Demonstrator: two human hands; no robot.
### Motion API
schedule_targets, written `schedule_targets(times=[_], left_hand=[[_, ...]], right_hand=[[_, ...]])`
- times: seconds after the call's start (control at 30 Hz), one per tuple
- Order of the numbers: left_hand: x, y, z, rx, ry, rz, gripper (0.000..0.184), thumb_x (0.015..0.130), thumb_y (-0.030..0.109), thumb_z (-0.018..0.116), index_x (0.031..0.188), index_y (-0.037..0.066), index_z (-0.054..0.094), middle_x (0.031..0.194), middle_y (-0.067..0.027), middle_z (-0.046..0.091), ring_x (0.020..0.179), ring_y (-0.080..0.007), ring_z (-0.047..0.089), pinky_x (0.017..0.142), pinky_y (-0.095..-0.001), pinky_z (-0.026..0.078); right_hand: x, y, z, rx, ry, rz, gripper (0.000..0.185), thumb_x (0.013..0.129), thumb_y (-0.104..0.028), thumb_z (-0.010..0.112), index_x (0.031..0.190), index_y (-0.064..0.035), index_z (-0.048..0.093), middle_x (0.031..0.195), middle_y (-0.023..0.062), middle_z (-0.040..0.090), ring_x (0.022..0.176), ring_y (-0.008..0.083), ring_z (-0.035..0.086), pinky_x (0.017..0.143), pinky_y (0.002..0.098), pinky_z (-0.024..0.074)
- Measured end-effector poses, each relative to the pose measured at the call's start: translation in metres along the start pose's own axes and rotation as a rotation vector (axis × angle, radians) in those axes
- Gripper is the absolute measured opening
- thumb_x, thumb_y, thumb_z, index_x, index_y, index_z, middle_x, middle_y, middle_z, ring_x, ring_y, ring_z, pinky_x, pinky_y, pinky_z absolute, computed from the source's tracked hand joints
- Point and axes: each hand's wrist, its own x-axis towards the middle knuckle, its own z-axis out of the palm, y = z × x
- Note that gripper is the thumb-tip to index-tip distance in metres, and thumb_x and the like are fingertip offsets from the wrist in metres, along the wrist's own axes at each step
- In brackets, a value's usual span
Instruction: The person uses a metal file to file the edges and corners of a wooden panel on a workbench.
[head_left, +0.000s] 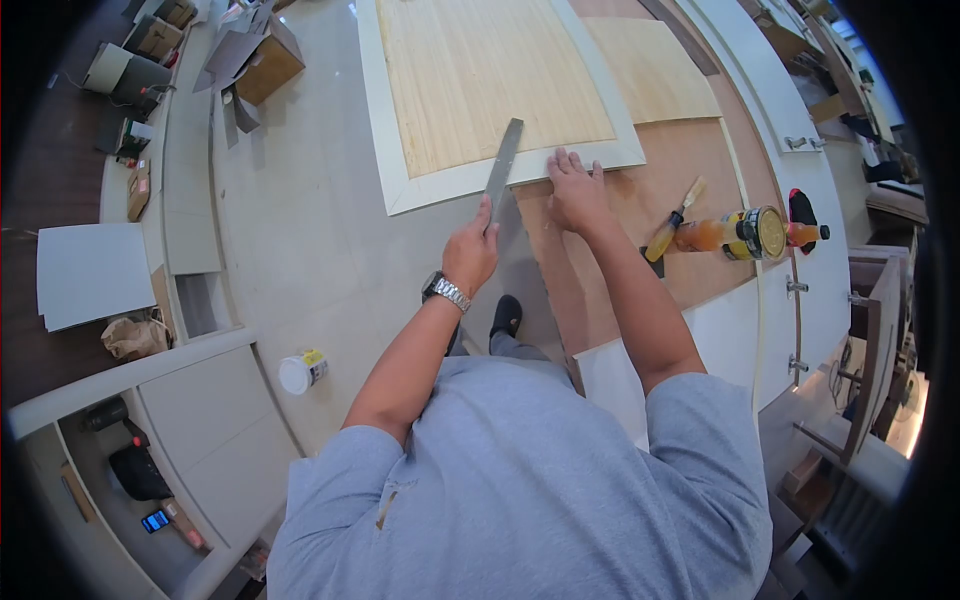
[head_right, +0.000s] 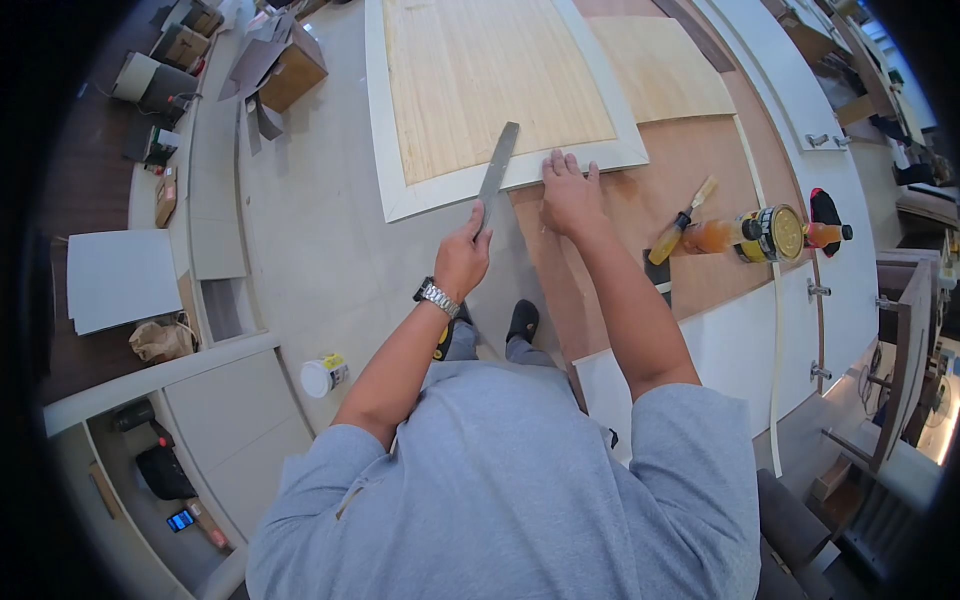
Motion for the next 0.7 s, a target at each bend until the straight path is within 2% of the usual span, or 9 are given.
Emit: schedule_targets(times=[0.07, 0.17, 0.27, 0.43, 0.47, 0.57, 0.7], left_hand=[[-0.006, -0.010, 0.001, -0.015, 0.069, 0.047, 0.052, 0.096, 0.020, 0.056, 0.146, 0.007, 0.046, 0.080, -0.0240, 0.064, 0.074, -0.0414, 0.062, 0.068, -0.0513, 0.050], [-0.044, -0.032, -0.011, -0.012, 0.077, -0.024, 0.051, 0.096, 0.021, 0.056, 0.145, 0.007, 0.048, 0.080, -0.0242, 0.064, 0.074, -0.0409, 0.062, 0.067, -0.0515, 0.050], [-0.040, -0.030, -0.004, -0.042, 0.070, -0.008, 0.050, 0.096, 0.022, 0.056, 0.144, 0.008, 0.050, 0.080, -0.0236, 0.064, 0.074, -0.0409, 0.062, 0.067, -0.0509, 0.050], [0.021, 0.008, 0.022, -0.012, 0.023, 0.015, 0.050, 0.097, 0.023, 0.056, 0.145, 0.011, 0.049, 0.082, -0.0234, 0.065, 0.074, -0.0406, 0.063, 0.066, -0.0500, 0.050], [0.025, 0.013, 0.021, -0.021, 0.005, -0.002, 0.051, 0.097, 0.023, 0.056, 0.146, 0.012, 0.049, 0.082, -0.0233, 0.065, 0.073, -0.0404, 0.063, 0.066, -0.0498, 0.050], [-0.005, -0.012, 0.018, -0.067, 0.160, 0.123, 0.052, 0.097, 0.023, 0.057, 0.147, 0.012, 0.047, 0.080, -0.0225, 0.064, 0.070, -0.0397, 0.062, 0.063, -0.0492, 0.050], [-0.046, -0.012, -0.003, 0.050, 0.035, 0.051, 0.054, 0.097, 0.021, 0.058, 0.149, 0.013, 0.045, 0.076, -0.0208, 0.062, 0.066, -0.0388, 0.060, 0.061, -0.0480, 0.049]], right_hand=[[0.001, 0.003, -0.004, -0.001, -0.022, -0.003, 0.070, 0.089, -0.016, 0.051, 0.155, -0.0057, 0.030, 0.165, 0.0121, 0.021, 0.152, 0.0290, 0.021, 0.122, 0.0554, 0.0156], [0.003, 0.003, -0.005, 0.011, -0.045, -0.002, 0.071, 0.088, -0.015, 0.051, 0.155, -0.0070, 0.029, 0.166, 0.0107, 0.019, 0.152, 0.0277, 0.020, 0.123, 0.0548, 0.0154], [0.004, 0.002, -0.004, 0.015, -0.057, 0.006, 0.072, 0.087, -0.014, 0.051, 0.155, -0.0072, 0.030, 0.166, 0.0104, 0.020, 0.152, 0.0269, 0.021, 0.123, 0.0545, 0.0160], [0.005, 0.009, -0.010, 0.030, -0.049, -0.036, 0.069, 0.087, -0.015, 0.052, 0.153, -0.0066, 0.034, 0.164, 0.0127, 0.024, 0.151, 0.0282, 0.024, 0.122, 0.0546, 0.0168], [0.003, 0.011, -0.009, 0.041, -0.018, -0.019, 0.068, 0.087, -0.015, 0.052, 0.153, -0.0065, 0.035, 0.164, 0.0130, 0.025, 0.151, 0.0283, 0.025, 0.122, 0.0547, 0.0167], [-0.003, 0.021, 0.004, 0.064, 0.089, 0.017, 0.067, 0.087, -0.015, 0.052, 0.151, -0.0060, 0.037, 0.163, 0.0134, 0.027, 0.151, 0.0280, 0.026, 0.122, 0.0546, 0.0166], [-0.002, 0.035, 0.026, 0.062, 0.202, 0.047, 0.066, 0.086, -0.013, 0.054, 0.150, -0.0058, 0.038, 0.163, 0.0127, 0.027, 0.151, 0.0267, 0.025, 0.122, 0.0540, 0.0173]])
